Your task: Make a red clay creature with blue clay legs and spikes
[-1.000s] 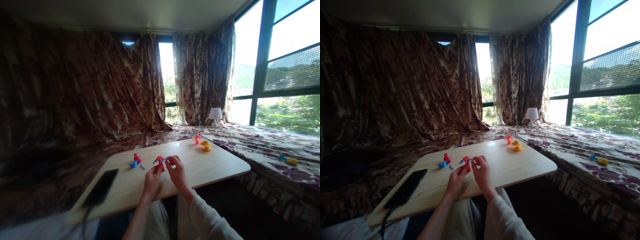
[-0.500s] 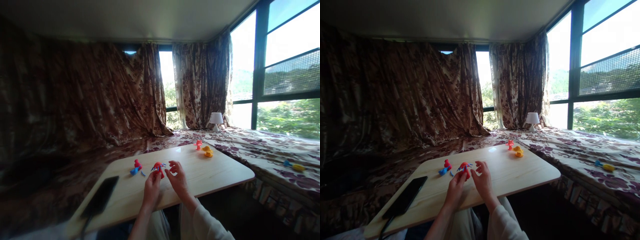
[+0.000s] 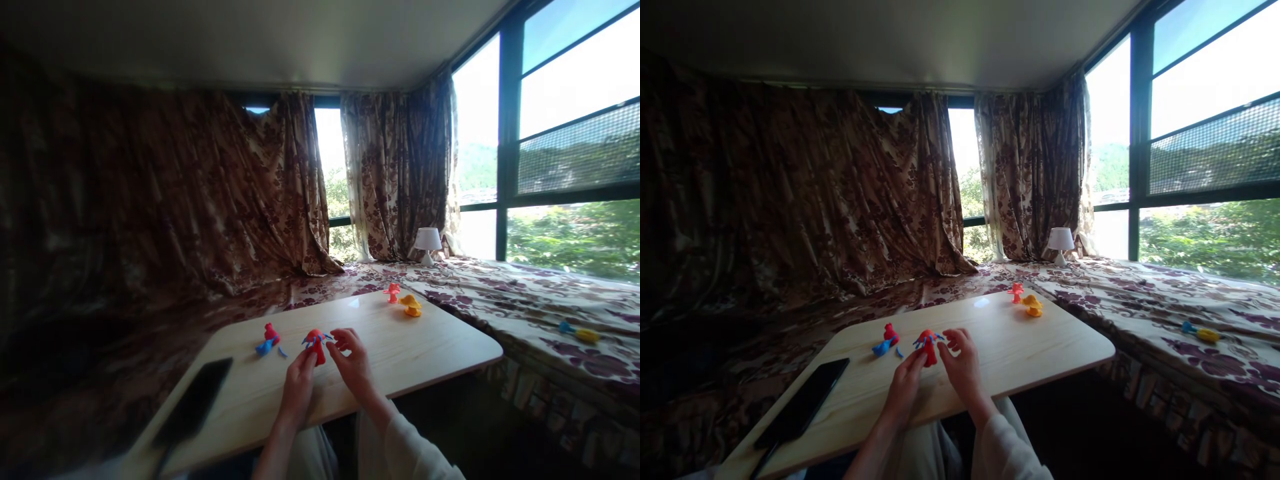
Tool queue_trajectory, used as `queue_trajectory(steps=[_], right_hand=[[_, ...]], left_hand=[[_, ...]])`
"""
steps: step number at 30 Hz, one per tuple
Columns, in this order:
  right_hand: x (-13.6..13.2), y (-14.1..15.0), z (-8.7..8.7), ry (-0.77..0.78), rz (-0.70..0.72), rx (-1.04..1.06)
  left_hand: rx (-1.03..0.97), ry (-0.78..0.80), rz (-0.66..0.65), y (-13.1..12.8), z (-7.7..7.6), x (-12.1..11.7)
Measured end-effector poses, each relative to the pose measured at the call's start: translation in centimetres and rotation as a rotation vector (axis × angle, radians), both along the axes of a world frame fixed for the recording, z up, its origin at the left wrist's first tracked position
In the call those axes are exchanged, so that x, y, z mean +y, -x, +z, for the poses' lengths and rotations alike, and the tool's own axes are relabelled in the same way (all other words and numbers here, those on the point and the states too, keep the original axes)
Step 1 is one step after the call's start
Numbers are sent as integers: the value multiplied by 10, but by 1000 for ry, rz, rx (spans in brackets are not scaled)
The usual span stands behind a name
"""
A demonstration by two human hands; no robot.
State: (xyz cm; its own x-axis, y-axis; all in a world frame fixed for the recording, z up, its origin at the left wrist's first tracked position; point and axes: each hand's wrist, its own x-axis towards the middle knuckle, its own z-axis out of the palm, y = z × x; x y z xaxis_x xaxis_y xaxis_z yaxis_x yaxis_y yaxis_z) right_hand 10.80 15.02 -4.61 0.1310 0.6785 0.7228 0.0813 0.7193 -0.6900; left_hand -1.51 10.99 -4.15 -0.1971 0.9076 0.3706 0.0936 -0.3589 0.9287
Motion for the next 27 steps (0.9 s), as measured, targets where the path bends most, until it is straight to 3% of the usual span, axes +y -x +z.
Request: queue_trajectory(steps=[15, 27], right_hand=[[0, -1, 2, -33, 17, 23], [-9, -5, 9, 57, 24, -69]], left_hand=[[23, 18, -11, -2, 3, -2], [35, -19, 30, -2, 4, -3]])
